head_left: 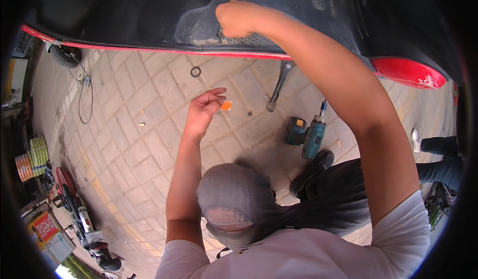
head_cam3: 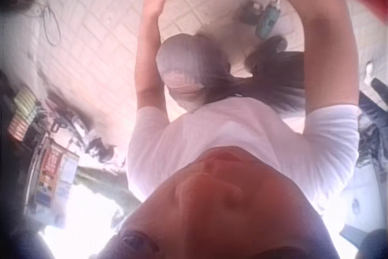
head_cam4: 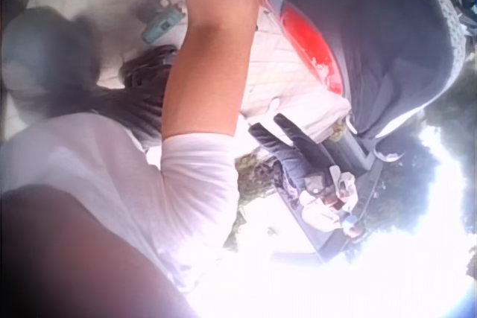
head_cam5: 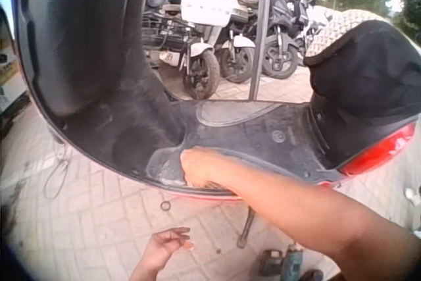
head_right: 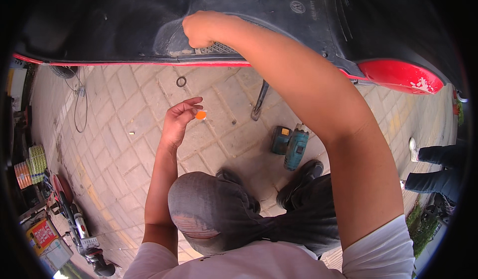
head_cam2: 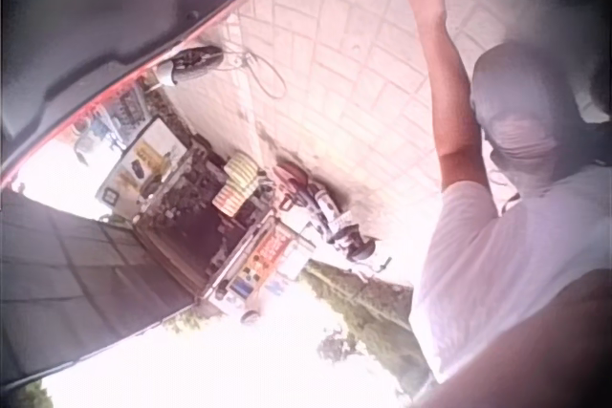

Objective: The person repairs a scooter tire by submerging it in water to locate a leak, then uses a tool to puncture the tire, applies a patch, and secures it. The person also opens the scooter seat to access the battery compartment.

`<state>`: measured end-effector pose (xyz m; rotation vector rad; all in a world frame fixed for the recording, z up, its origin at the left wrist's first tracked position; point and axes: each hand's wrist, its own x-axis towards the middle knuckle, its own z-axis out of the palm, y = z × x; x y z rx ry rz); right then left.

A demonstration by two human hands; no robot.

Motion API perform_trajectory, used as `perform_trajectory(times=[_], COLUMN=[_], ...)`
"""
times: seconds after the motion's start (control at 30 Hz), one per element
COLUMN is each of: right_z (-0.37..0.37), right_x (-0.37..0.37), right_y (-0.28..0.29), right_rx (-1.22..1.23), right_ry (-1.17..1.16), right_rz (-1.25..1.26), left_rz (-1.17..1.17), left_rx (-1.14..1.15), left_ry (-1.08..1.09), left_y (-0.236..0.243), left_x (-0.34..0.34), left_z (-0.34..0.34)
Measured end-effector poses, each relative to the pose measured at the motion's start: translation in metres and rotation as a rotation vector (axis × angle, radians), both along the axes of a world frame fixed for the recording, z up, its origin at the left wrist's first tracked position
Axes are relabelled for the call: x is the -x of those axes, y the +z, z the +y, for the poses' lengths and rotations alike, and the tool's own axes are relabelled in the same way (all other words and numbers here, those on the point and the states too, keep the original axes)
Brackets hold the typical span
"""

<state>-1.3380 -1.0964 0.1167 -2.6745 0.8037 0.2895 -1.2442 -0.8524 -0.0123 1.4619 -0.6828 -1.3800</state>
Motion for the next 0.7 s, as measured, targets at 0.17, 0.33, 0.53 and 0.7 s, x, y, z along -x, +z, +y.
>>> perform_trajectory(times=[0.17, 0.33, 0.53, 0.7], right_z=[0.035, 0.073, 0.077, 0.077], right_x=[0.002, 0.025, 0.015, 0.019], right_y=[-0.005, -0.073, -0.105, -0.101], right_rx=[-0.028, 0.141, 0.374, 0.291], right_ry=[-0.197, -0.455, -0.565, -0.576], right_rz=[-0.136, -0.563, -0.874, -0.877], left_rz=[-0.456, -0.982, -0.951, -0.824], left_rx=[0.251, 0.422, 0.292, 0.212], left_ry=[-0.034, -0.271, -0.402, -0.339], left_y=[0.064, 0.083, 0.077, 0.080], left_x=[-0.028, -0.038, -0.035, -0.038], left_z=[-0.048, -0.102, -0.118, -0.116])
